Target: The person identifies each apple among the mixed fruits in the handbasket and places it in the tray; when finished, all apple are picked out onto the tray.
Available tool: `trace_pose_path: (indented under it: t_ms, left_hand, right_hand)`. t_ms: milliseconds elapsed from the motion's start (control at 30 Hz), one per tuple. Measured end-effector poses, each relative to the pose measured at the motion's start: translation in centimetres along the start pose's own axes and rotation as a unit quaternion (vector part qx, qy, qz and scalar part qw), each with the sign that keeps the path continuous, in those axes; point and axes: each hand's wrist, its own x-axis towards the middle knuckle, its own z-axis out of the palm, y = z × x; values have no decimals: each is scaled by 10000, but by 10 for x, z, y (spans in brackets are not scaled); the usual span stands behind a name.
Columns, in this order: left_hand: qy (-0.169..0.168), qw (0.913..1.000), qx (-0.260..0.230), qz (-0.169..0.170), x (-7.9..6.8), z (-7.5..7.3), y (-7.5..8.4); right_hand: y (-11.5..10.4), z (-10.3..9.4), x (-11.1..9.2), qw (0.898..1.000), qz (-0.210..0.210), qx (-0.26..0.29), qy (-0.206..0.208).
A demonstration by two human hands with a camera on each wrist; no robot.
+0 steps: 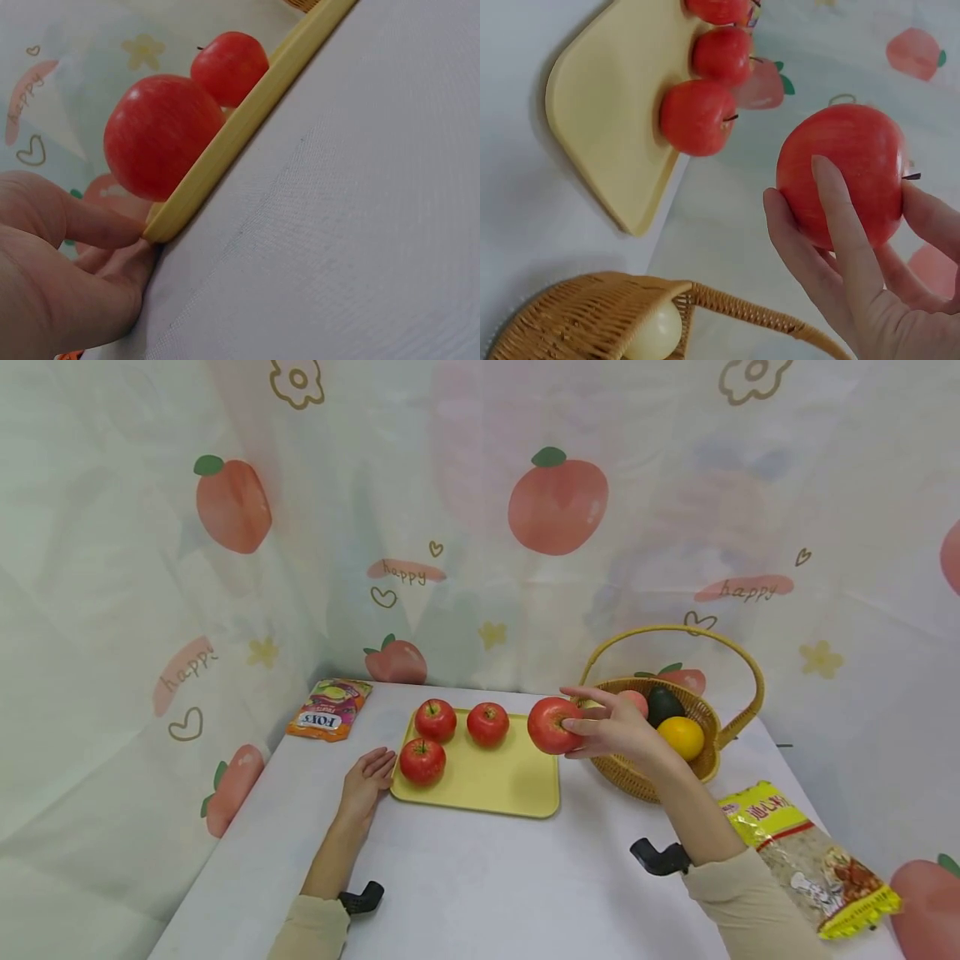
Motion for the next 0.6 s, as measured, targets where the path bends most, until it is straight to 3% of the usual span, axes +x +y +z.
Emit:
trace_pose_path:
  t_ms: [233, 600]
  left_hand:
    - [-37, 10000, 26, -12, 1, 0, -1]
    - [-12, 10000, -55, 6, 1, 0, 0]
  right_hand:
    - [1, 14, 6, 9996, 188, 197, -42]
    - [9, 29, 14, 9994, 115, 300, -98]
